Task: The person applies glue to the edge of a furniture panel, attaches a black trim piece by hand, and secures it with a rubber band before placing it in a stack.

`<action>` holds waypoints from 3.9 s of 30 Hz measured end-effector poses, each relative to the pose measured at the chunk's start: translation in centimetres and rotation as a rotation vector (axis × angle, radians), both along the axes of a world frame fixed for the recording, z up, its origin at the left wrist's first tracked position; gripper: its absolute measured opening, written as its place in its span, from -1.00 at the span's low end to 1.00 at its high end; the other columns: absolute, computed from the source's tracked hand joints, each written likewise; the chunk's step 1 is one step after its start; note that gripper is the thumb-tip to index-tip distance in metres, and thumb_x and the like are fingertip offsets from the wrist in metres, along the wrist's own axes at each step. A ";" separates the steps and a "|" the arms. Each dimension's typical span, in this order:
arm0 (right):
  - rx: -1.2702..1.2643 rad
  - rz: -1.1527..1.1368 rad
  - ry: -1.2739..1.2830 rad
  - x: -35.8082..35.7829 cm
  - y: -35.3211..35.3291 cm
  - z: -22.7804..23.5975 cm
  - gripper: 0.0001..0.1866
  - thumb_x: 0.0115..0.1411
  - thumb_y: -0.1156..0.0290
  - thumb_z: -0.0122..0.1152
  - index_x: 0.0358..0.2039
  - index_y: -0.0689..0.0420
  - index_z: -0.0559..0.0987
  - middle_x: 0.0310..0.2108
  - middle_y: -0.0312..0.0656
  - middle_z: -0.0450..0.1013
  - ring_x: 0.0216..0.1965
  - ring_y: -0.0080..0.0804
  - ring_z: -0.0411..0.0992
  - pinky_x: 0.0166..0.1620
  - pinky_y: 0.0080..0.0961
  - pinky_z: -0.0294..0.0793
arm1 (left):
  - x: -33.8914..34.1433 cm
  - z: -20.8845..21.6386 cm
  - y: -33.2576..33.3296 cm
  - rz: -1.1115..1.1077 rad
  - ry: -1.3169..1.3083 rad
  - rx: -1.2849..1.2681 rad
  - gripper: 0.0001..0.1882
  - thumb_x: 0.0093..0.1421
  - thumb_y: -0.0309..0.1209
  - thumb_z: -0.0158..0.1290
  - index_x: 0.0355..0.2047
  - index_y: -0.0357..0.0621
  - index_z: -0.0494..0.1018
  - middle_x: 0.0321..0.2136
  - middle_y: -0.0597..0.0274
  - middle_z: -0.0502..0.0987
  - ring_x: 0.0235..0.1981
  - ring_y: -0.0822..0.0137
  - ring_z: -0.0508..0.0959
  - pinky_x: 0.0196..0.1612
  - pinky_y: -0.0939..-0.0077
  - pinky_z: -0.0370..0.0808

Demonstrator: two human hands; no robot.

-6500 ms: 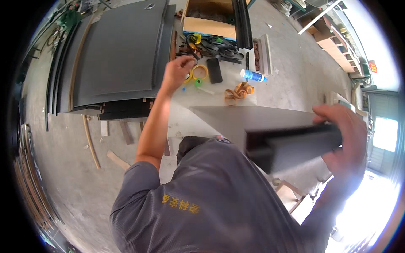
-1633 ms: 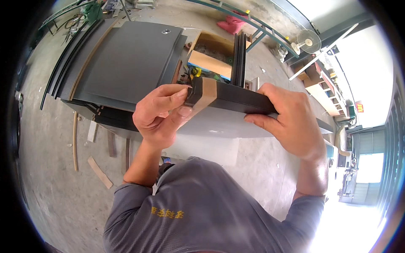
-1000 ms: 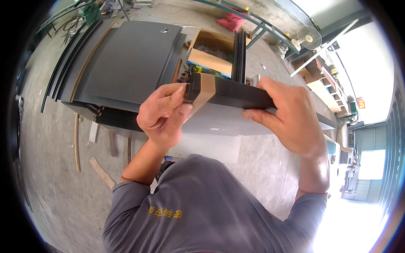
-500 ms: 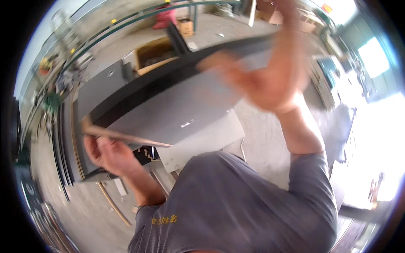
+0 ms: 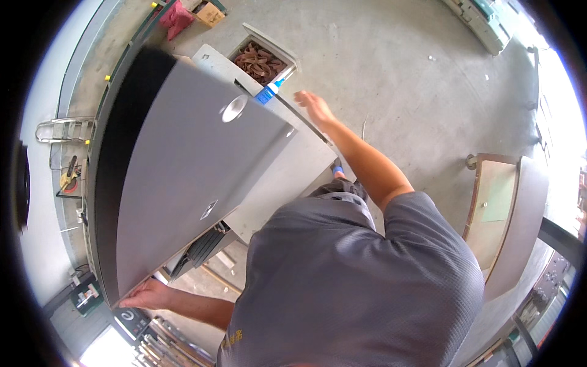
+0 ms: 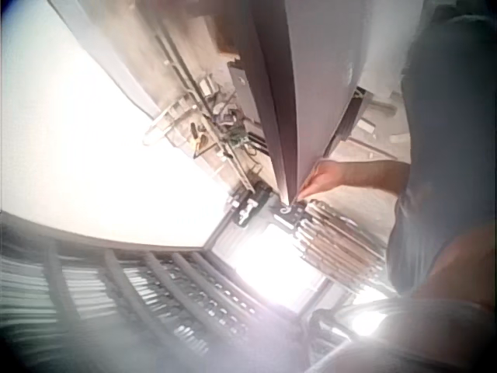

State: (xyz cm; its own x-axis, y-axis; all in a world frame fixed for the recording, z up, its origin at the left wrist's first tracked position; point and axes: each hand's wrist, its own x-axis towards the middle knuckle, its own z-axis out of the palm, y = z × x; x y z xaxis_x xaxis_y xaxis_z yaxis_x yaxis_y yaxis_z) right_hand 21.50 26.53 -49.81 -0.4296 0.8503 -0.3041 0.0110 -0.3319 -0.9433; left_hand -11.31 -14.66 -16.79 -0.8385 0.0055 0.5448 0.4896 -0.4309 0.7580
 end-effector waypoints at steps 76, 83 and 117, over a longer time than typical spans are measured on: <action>-0.280 0.536 0.160 -9.1 -5.8 14.2 -0.69 0.32 0.48 0.06 0.02 0.35 0.53 -0.13 -0.10 0.55 -0.30 -0.35 0.56 -0.26 -0.42 0.58 | 11.7 18.7 10.4 -0.204 1.104 -1.452 -0.43 -0.01 -0.45 0.33 0.06 -0.10 0.44 -0.06 0.02 0.60 -0.02 0.05 0.60 -0.01 0.21 0.54; -0.440 0.383 0.023 -7.9 -5.5 16.1 -0.83 0.33 0.46 -0.01 -0.23 0.26 0.53 -0.39 -0.18 0.46 -0.48 -0.41 0.44 -0.39 -0.47 0.45 | 14.7 16.9 16.5 -0.164 1.179 -1.344 -0.49 0.02 -0.40 0.33 0.01 -0.10 0.47 -0.11 0.01 0.62 -0.08 0.03 0.64 -0.08 0.20 0.57; 0.498 0.486 0.646 -6.9 -7.2 35.8 -0.48 0.49 0.20 0.05 0.29 0.29 0.34 0.03 -0.17 0.51 0.03 -0.49 0.40 0.14 -0.49 0.39 | 12.5 17.1 20.6 -0.292 0.817 -1.402 -0.52 0.10 -0.33 0.33 -0.01 -0.16 0.42 -0.27 -0.07 0.65 -0.23 -0.12 0.65 -0.17 0.17 0.55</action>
State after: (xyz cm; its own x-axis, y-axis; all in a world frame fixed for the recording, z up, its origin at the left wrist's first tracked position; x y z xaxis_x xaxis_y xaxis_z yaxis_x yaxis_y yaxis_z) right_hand 14.58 19.34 -14.03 -0.7290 0.5020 0.4654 -0.5313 0.0138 -0.8471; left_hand 1.22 5.94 0.34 -0.2324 0.9402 0.2489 0.9606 0.1818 0.2102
